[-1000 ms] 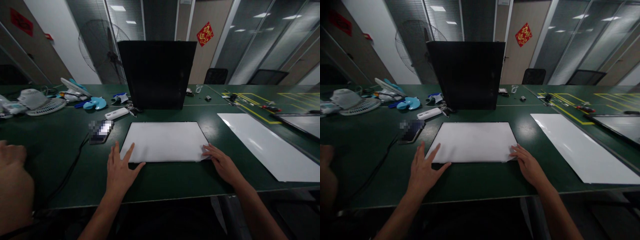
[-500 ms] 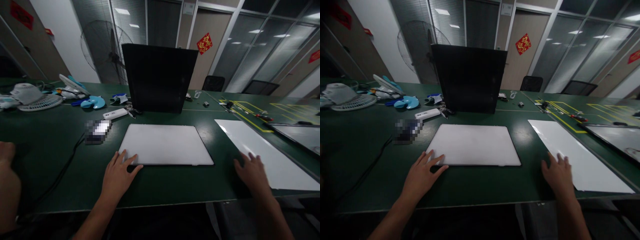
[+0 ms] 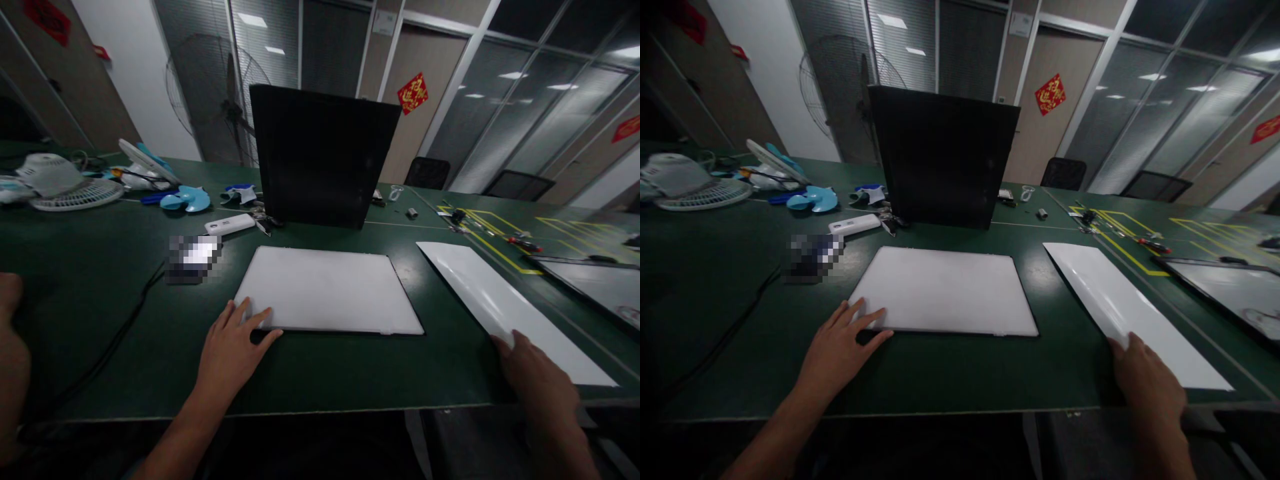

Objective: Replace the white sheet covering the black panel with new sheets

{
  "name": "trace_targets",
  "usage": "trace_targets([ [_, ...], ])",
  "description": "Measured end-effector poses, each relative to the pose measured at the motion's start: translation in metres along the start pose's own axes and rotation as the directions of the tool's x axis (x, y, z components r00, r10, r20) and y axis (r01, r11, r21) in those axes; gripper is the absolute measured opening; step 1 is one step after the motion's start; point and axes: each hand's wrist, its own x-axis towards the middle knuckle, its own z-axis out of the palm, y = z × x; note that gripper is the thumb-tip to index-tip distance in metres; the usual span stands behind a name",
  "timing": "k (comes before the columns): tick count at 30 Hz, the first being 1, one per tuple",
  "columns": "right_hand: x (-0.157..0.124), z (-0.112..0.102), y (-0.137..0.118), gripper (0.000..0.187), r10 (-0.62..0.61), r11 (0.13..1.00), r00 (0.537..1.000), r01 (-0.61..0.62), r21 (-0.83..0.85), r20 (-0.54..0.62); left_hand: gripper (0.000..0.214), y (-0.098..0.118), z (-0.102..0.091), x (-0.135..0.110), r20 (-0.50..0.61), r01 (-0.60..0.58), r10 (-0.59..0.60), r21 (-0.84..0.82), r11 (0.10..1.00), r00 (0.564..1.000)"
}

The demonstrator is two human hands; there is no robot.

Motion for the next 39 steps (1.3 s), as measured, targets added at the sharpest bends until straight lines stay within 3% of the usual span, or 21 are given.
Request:
trace_targets([
  [3,0.0,-0.009,-0.006,0.081,0.121,0.992,0.992,-0.12,-0.026,0.029,0.05,0.0,-0.001,-0.001,0.007,0.012,-0.012,-0.011,1.0,1.0],
  [5,0.001,-0.014,-0.012,0.079,0.107,0.994,0.992,-0.106,-0.017,0.061,0.053,0.0,-0.001,-0.001,0.014,0.018,-0.018,-0.012,1.0,1.0],
  [8,0.0,-0.015,-0.035,0.077,0.012,0.999,0.995,-0.015,0.036,0.095,0.065,-0.001,0.0,-0.002,0.007,0.02,-0.019,-0.031,0.999,1.0],
  [10,-0.003,-0.012,-0.061,0.072,-0.165,0.976,0.984,0.154,0.154,0.062,0.078,-0.001,0.002,-0.002,-0.005,0.034,-0.035,-0.056,0.998,0.999],
  [14,-0.016,-0.004,-0.119,0.056,-0.541,0.77,0.839,0.524,0.363,-0.061,0.101,0.0,0.002,-0.002,-0.049,0.091,-0.097,-0.112,0.989,0.994],
  [17,-0.026,-0.001,-0.146,0.05,-0.622,0.719,0.783,0.57,0.398,0.001,0.098,0.001,-0.003,-0.001,-0.063,0.079,-0.09,-0.158,0.984,0.994],
  [20,-0.031,-0.001,-0.154,0.053,-0.665,0.699,0.745,0.589,0.406,0.063,0.089,0.003,-0.006,0.001,-0.052,0.08,-0.093,-0.215,0.973,0.994],
  [25,-0.033,-0.003,-0.153,0.056,-0.688,0.682,0.723,0.618,0.391,0.057,0.118,0.003,-0.005,-0.001,-0.187,0.202,-0.285,-0.368,0.908,0.94],
  [27,-0.033,-0.003,-0.153,0.055,-0.69,0.68,0.721,0.621,0.39,0.055,0.104,0.0,-0.004,-0.002,-0.274,0.135,-0.242,-0.358,0.924,0.931],
  [30,-0.034,-0.003,-0.155,0.055,-0.688,0.676,0.724,0.613,0.41,0.051,0.044,-0.006,0.001,-0.002,-0.306,-0.039,-0.034,-0.231,0.972,0.951],
  [31,-0.034,-0.003,-0.155,0.055,-0.679,0.679,0.733,0.601,0.422,0.048,0.034,-0.008,0.003,-0.001,-0.289,-0.075,0.016,-0.193,0.978,0.957],
  [35,-0.035,-0.003,-0.156,0.06,-0.626,0.701,0.78,0.545,0.46,0.03,0.033,-0.011,0.007,-0.001,-0.221,-0.054,0.037,-0.074,0.996,0.974],
  [39,-0.034,-0.004,-0.157,0.057,-0.648,0.697,0.76,0.569,0.436,0.043,0.042,-0.007,0.005,-0.003,-0.143,-0.011,0.017,0.046,0.999,0.99],
])
